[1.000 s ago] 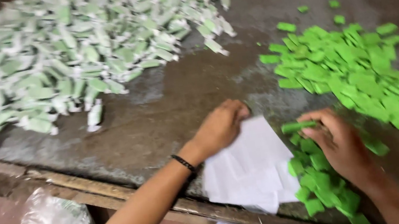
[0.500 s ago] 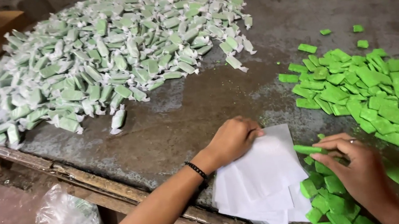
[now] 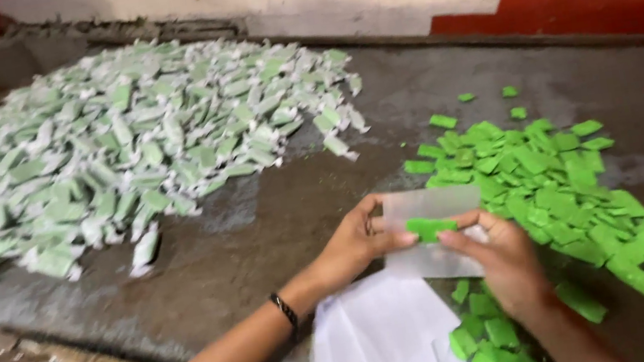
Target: Wrapping small green rectangular items individually in white paper sheets at a fast pace.
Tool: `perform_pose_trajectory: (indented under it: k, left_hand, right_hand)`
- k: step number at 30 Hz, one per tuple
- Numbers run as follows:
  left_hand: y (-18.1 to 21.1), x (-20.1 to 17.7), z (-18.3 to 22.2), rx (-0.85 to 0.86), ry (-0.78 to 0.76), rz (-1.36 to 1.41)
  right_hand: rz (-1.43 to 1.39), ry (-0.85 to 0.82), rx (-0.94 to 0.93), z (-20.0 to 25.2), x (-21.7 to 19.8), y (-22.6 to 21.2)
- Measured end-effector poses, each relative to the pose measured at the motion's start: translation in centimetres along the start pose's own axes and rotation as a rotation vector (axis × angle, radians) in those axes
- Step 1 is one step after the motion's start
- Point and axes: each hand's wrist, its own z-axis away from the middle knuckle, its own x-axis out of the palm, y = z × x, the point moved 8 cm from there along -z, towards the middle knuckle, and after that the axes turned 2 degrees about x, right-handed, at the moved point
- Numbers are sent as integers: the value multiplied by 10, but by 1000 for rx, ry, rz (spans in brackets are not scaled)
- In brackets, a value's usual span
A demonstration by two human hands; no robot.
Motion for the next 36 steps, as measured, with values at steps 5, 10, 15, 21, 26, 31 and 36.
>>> perform_pose_trajectory:
  k: [5,10,15,21,26,31,36]
  left_hand:
    - [-25,-9,-11,25,115,-8]
    - [-40,-20,3,-78,197,4]
    - [-28,-16,8,55,142,-90]
    - [23,8,27,493,-50,-772]
    - [20,27,25,514,-26,-697]
    - [-1,2,20,279,151,-270]
    - [-18,-5,19,87,253,-88]
  right_hand:
    - [-83,19,176,16,9,-9]
    - [7,-12,249,15,4,15]
    - [-47,-47,294,11,-9,49]
    - [-161,36,423,13,-19,34]
    - [-123,-85,377,21,-2,27]
    - [-164,-453,-11,29,21,-6]
    - [414,-215,-345,31,15,-10]
